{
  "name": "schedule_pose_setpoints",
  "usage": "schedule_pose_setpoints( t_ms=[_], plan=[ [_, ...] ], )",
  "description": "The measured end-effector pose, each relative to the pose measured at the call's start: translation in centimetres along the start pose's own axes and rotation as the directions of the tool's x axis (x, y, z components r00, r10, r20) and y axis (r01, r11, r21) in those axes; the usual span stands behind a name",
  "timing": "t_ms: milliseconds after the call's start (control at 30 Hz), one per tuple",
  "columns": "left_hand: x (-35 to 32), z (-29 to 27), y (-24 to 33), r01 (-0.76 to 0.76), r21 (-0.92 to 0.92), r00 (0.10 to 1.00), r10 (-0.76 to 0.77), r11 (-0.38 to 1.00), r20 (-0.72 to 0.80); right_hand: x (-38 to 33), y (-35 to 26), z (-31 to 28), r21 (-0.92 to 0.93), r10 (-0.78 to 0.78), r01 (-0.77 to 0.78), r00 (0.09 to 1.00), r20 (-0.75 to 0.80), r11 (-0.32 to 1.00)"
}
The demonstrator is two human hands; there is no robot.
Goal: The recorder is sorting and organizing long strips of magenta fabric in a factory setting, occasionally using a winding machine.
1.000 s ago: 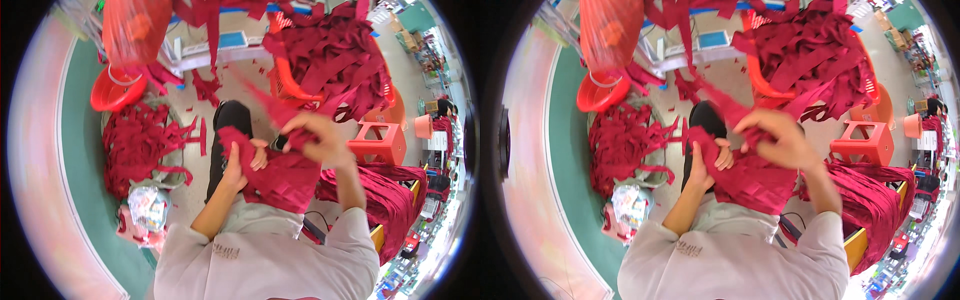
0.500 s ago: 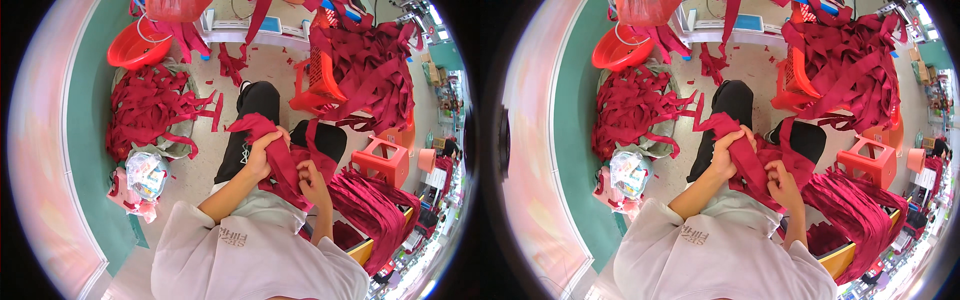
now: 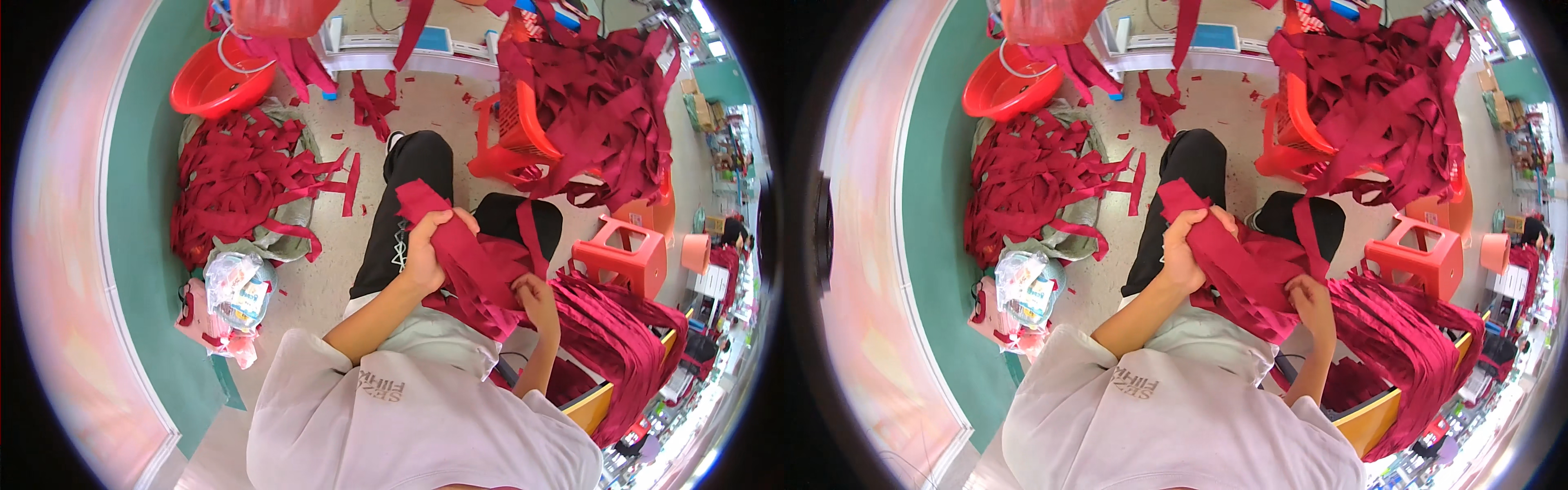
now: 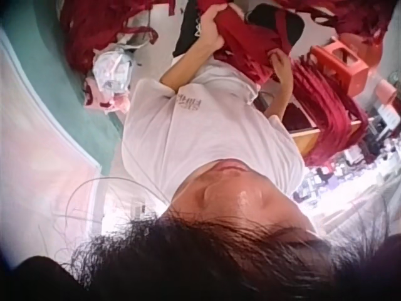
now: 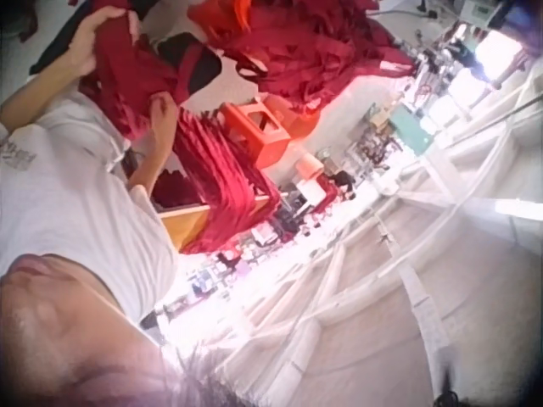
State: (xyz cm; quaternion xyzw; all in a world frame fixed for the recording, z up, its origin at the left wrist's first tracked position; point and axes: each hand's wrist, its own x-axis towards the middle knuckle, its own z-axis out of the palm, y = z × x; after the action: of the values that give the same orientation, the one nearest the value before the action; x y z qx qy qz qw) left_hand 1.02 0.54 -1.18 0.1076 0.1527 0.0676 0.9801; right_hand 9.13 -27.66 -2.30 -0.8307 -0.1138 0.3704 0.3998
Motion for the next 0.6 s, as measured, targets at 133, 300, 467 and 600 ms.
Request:
schedule_pose_setpoints(
  t_ms=[133,300,467,600],
  plan=[
    [0.1,1.3,0.4,-0.055,-0.057,0.998,0.055,0.997,0.000,4.1,-1.0,-1.7,-0.284,-0.288,0.166,0.835,-0.469,0.944],
    [0.8,-0.2,0.1,0.105,-0.173,0.980,-0.072,0.979,0.185,13.0,-3.6,-1.8,0.200,-0.150,0.295,0.835,-0.529,0.934],
    [0.1,-0.2,0.6,0.151,-0.158,0.981,-0.128,0.976,0.146,15.3,-4.8,-1.8,0.253,-0.230,0.392,0.839,-0.493,0.885],
    [-0.1,-0.9,1.3,0.098,-0.199,0.992,-0.080,0.975,0.094,11.9,4.1,-4.5,0.153,-0.041,0.280,0.584,-0.811,0.948]
  ],
)
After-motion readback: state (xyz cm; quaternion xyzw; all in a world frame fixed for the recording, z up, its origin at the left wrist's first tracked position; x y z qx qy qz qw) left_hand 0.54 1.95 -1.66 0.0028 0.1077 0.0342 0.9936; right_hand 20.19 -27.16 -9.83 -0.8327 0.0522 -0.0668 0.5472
